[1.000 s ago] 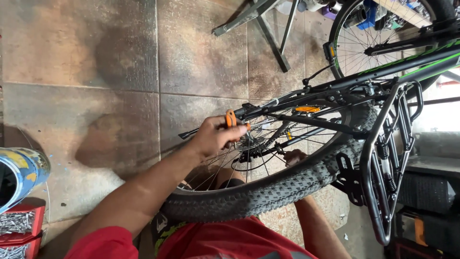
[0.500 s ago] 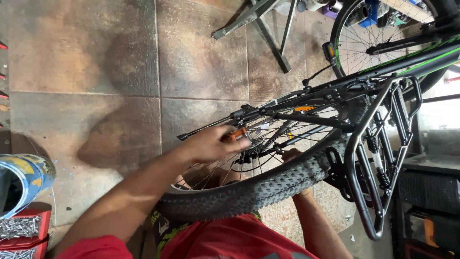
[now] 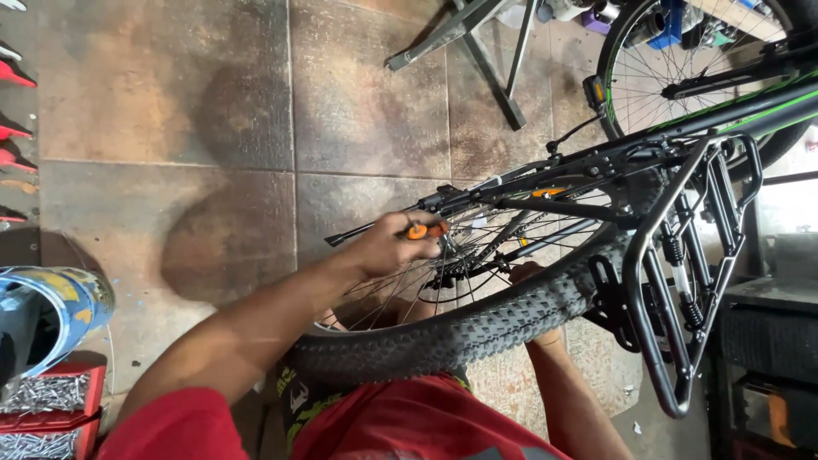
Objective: Tightening the support bolts of a bicycle's rear rack using a screwdriver and a wrench.
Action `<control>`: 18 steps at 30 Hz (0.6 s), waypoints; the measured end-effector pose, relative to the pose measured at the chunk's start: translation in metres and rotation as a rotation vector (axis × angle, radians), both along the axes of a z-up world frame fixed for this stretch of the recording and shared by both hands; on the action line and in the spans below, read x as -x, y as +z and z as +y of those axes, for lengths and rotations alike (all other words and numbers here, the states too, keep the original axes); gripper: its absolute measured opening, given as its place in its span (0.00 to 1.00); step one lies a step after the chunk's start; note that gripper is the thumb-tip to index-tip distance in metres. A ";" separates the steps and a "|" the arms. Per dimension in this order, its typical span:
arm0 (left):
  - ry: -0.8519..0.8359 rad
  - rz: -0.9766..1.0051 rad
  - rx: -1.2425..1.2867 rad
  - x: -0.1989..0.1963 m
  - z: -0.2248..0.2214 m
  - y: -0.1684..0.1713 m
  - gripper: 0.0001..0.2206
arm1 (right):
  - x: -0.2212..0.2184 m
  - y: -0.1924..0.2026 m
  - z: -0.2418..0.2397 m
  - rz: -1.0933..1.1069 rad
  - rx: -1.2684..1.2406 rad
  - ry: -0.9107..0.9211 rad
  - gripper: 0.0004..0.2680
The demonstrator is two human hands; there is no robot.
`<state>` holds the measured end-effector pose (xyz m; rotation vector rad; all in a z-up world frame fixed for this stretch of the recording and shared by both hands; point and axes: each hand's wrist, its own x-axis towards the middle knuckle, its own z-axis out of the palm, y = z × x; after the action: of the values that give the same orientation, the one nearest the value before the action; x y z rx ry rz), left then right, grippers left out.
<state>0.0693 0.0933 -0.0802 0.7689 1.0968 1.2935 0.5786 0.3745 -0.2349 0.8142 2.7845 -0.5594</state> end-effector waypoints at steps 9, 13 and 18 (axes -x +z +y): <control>-0.203 1.357 -0.404 0.010 0.021 0.030 0.21 | -0.003 0.000 0.004 0.070 0.107 0.091 0.12; -0.355 1.208 -0.190 0.011 0.026 0.038 0.23 | 0.003 -0.001 0.011 0.102 0.139 0.121 0.13; -0.411 0.957 -0.068 0.014 0.024 0.043 0.27 | 0.011 -0.002 0.020 0.137 0.201 0.156 0.15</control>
<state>0.0552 0.1171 -0.0376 1.6547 1.5161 0.5813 0.5680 0.3941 -0.2372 0.5309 2.8194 -0.8784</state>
